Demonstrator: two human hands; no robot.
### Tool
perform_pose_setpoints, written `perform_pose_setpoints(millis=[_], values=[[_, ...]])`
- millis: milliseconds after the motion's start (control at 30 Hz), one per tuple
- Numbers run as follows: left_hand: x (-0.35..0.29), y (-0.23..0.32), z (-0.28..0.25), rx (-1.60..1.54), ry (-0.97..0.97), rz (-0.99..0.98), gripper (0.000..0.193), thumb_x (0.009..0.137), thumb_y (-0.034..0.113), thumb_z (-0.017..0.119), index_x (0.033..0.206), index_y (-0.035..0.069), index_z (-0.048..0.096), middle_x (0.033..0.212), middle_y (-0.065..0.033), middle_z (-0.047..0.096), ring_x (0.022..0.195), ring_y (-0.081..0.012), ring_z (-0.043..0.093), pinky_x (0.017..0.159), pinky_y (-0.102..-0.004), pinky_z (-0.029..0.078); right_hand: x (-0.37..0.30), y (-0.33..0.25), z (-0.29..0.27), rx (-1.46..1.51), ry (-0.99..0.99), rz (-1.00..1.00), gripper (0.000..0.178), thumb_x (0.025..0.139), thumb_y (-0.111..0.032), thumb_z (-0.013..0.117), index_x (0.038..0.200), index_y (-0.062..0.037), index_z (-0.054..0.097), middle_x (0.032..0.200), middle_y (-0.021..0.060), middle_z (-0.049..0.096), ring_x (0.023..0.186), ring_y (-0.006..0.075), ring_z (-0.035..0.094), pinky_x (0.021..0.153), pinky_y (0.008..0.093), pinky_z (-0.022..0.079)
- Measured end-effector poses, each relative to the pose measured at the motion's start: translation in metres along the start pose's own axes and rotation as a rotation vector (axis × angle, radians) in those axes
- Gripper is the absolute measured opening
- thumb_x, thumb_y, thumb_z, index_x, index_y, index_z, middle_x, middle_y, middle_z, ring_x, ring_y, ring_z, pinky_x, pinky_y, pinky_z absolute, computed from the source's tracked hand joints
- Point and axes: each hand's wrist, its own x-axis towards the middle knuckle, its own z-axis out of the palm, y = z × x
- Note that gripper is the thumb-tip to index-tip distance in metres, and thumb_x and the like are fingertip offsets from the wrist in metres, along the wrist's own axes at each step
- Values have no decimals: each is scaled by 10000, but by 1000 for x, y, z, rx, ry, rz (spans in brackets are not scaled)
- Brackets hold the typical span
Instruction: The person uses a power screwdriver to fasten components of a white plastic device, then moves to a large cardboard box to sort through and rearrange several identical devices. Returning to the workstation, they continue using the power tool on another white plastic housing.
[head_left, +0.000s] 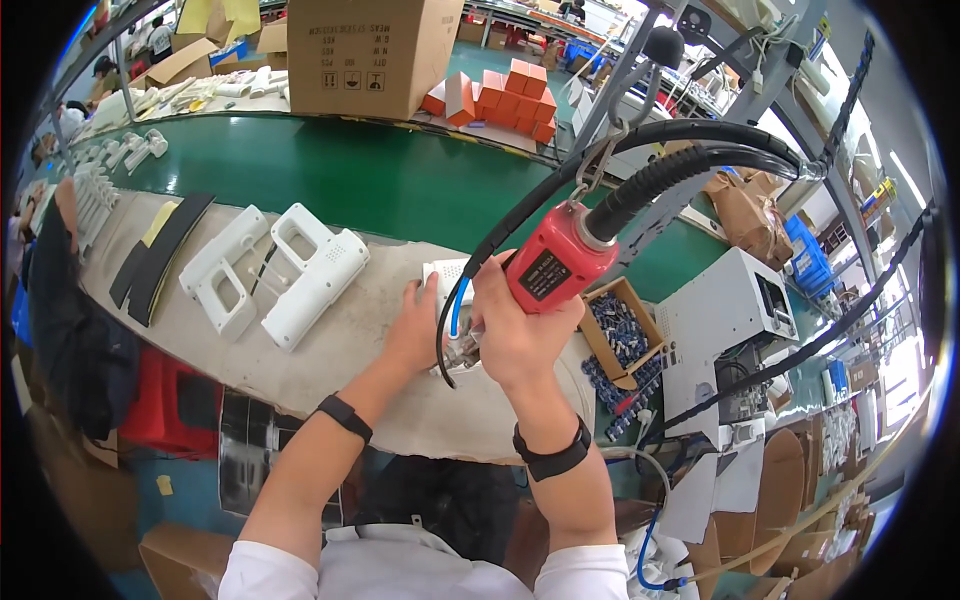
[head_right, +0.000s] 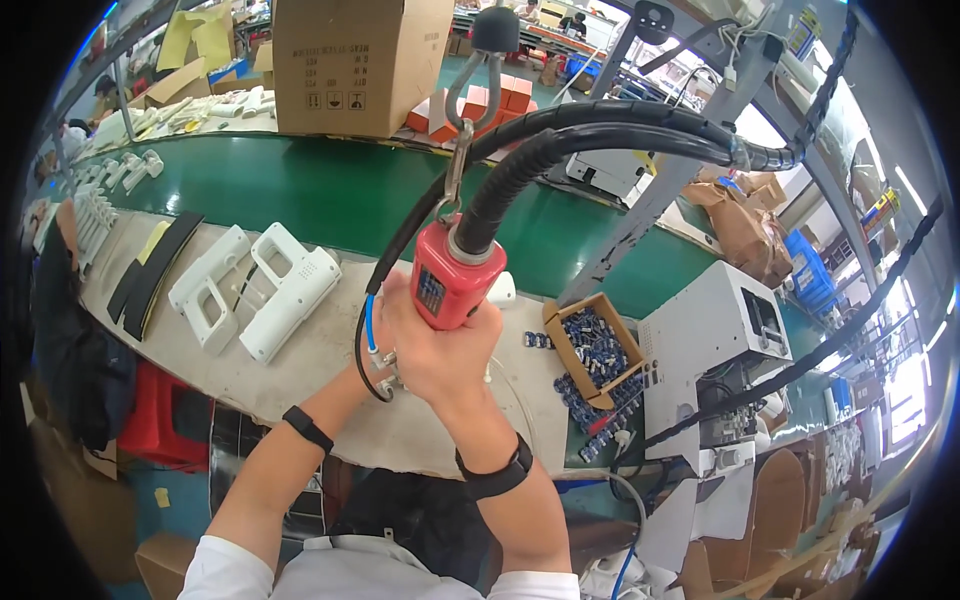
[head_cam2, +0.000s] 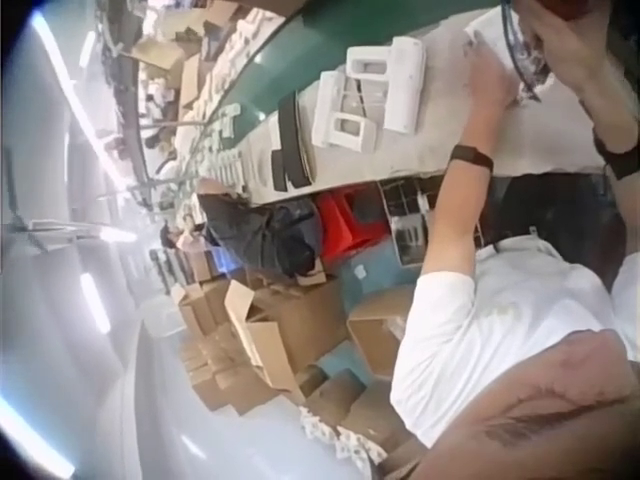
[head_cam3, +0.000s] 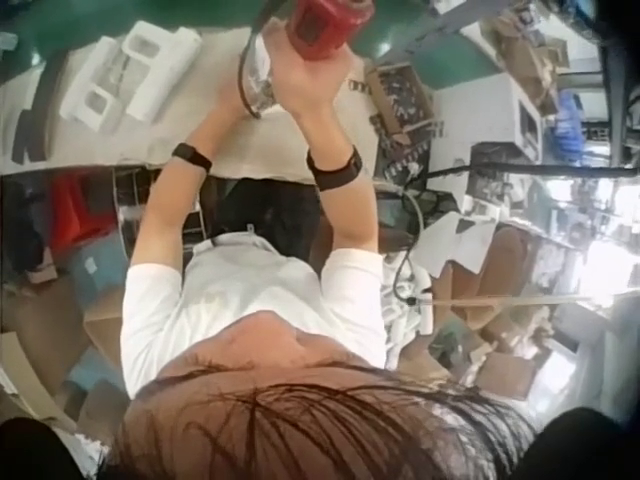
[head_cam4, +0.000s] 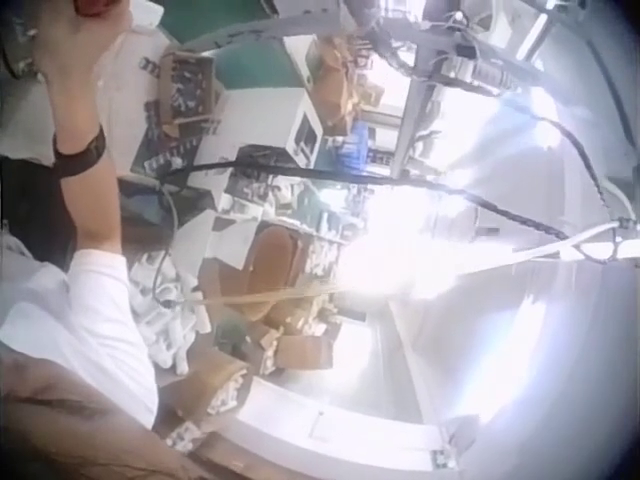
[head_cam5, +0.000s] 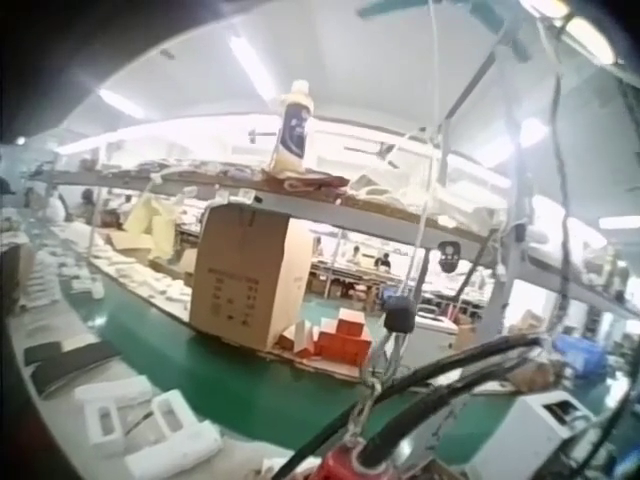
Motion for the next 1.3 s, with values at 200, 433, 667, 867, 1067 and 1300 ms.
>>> perform_pose_setpoints(millis=[200, 433, 667, 867, 1067, 1300], values=[[0, 14, 2, -31, 20, 64, 838, 790, 201, 654, 1463, 108, 164, 1357, -226, 318, 1036, -426, 564, 818, -468, 500, -9, 31, 1, -122, 14, 74, 91, 815, -59, 657, 778, -16, 586, 628, -6, 576, 575, 66, 538, 522, 237, 423], [28, -60, 44, -796, -35, 21, 783, 794, 181, 662, 1429, 42, 224, 1322, -212, 371, 1185, -343, 441, 961, -425, 393, -4, 18, 6, 83, 55, 32, 106, 841, -69, 667, 785, -9, 599, 636, 3, 583, 543, 47, 517, 482, 219, 399], [-56, 17, -57, -565, -157, -84, 929, 656, -61, 643, 1480, 28, 223, 1441, -156, 356, 1254, -247, 450, 950, -336, 466, 35, -42, -67, -104, 209, -338, 116, 824, -79, 682, 924, -22, 665, 669, -13, 590, 628, 42, 511, 545, 238, 422], [-146, 23, -79, -691, -602, 39, 1156, 581, 246, 874, 1471, -19, 186, 1474, -185, 330, 1251, -289, 475, 938, -387, 483, 39, -38, -50, -97, 273, -367, 183, 691, -61, 658, 816, 23, 553, 696, 244, 594, 716, 432, 602, 612, 442, 482], [-185, 156, 47, -659, -1285, 470, 766, 710, 2, 763, 1379, 27, 391, 1154, -71, 591, 1093, -203, 567, 903, -343, 490, 16, -37, -54, -138, 213, -153, 197, 712, -83, 679, 779, 39, 540, 690, 253, 598, 712, 445, 595, 643, 459, 485], [-219, 159, 152, -1123, -1632, -415, 636, 954, 170, 532, 1492, 76, 206, 1462, -110, 361, 1251, -205, 452, 992, -383, 424, 0, -46, -70, -193, 98, -68, 217, 736, -123, 676, 808, 31, 541, 727, 262, 601, 750, 438, 595, 669, 470, 483]])
